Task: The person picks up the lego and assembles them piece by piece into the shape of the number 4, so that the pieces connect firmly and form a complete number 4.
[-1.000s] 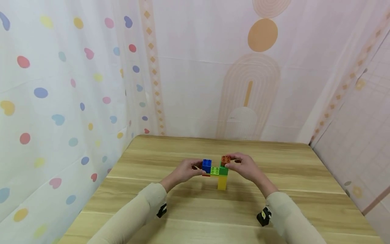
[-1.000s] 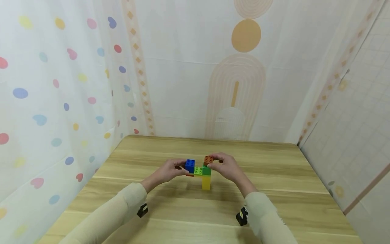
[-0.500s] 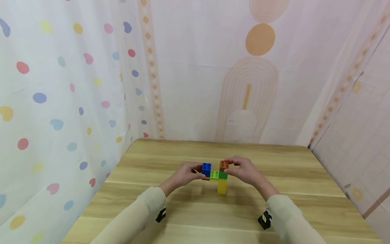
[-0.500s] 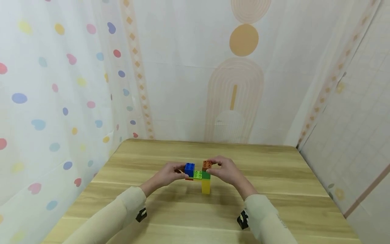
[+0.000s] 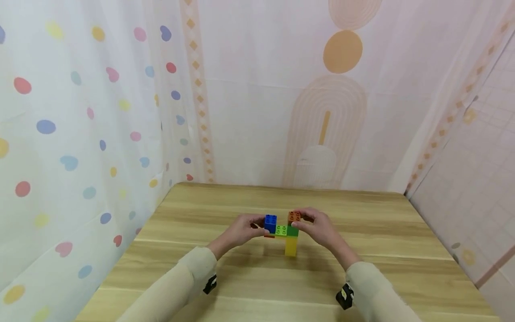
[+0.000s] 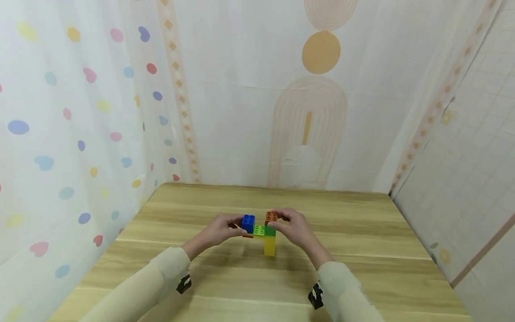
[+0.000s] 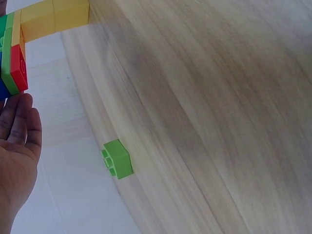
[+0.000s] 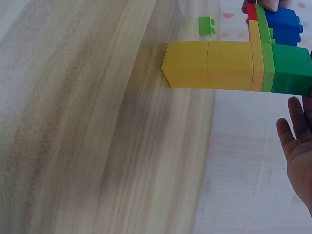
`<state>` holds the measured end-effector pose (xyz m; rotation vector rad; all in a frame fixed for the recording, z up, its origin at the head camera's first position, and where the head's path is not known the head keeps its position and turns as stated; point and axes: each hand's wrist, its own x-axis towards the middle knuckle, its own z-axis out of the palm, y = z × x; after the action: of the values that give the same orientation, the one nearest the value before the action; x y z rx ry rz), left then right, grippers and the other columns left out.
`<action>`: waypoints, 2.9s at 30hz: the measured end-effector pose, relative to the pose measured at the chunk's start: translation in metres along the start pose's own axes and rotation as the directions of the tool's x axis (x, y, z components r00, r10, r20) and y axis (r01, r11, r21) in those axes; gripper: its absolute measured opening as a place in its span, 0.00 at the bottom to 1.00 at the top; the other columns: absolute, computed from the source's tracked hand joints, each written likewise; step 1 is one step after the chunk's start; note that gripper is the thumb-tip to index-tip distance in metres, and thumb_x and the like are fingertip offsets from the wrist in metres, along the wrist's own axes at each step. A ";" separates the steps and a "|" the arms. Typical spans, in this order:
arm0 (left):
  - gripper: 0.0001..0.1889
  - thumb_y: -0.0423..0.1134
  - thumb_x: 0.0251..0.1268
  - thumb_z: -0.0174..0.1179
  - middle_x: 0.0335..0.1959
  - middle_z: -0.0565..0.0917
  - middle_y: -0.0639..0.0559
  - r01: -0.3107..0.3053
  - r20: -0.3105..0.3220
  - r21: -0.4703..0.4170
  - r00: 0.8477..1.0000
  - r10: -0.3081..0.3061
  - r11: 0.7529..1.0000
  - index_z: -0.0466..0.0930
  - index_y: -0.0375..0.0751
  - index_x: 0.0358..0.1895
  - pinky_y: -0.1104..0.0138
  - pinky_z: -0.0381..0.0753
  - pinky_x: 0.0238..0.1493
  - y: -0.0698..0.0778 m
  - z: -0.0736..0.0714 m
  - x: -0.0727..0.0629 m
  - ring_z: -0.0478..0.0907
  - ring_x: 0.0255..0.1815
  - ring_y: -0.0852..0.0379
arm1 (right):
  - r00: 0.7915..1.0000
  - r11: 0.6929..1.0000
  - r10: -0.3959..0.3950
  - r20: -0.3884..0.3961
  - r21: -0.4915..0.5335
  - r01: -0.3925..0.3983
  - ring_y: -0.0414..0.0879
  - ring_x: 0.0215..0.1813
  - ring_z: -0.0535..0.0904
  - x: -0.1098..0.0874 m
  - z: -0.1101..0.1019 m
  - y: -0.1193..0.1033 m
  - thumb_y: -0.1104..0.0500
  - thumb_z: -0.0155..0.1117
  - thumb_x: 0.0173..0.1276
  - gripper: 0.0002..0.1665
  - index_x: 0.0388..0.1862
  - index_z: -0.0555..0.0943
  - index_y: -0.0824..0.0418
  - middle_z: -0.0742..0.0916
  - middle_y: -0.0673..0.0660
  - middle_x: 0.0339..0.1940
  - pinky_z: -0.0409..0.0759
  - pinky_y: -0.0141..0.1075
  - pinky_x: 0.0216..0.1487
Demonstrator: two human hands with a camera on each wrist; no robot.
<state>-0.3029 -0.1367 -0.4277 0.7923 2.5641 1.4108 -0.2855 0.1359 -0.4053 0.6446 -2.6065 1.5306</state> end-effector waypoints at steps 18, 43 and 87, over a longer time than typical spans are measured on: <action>0.20 0.42 0.66 0.67 0.41 0.85 0.53 -0.013 0.001 0.027 1.000 0.013 1.000 0.81 0.39 0.59 0.63 0.81 0.46 0.007 0.003 0.010 0.80 0.42 0.57 | 0.999 0.999 0.031 0.009 0.019 -0.032 0.49 0.49 0.79 -0.001 -0.008 0.001 0.50 0.70 0.67 0.27 0.60 0.81 0.62 0.84 0.56 0.50 0.79 0.42 0.50; 0.23 0.43 0.66 0.67 0.46 0.85 0.55 0.002 -0.006 0.029 1.000 -0.002 1.000 0.79 0.41 0.62 0.61 0.79 0.51 0.002 0.006 0.007 0.79 0.48 0.57 | 0.996 0.993 0.091 -0.019 0.081 -0.089 0.47 0.43 0.78 -0.005 0.001 0.015 0.50 0.71 0.66 0.28 0.62 0.80 0.62 0.85 0.56 0.48 0.78 0.37 0.44; 0.28 0.42 0.65 0.67 0.57 0.79 0.39 0.272 -0.243 -0.008 0.933 -0.266 0.962 0.74 0.32 0.65 0.52 0.73 0.60 -0.073 -0.044 0.007 0.74 0.57 0.44 | 0.993 0.989 0.117 -0.030 0.091 -0.114 0.47 0.42 0.78 -0.007 0.009 0.013 0.51 0.71 0.66 0.25 0.58 0.82 0.61 0.85 0.54 0.44 0.77 0.37 0.44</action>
<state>-0.3524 -0.1977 -0.4616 0.2652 2.7402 1.4658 -0.2827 0.1364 -0.4222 0.4747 -2.6040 1.6830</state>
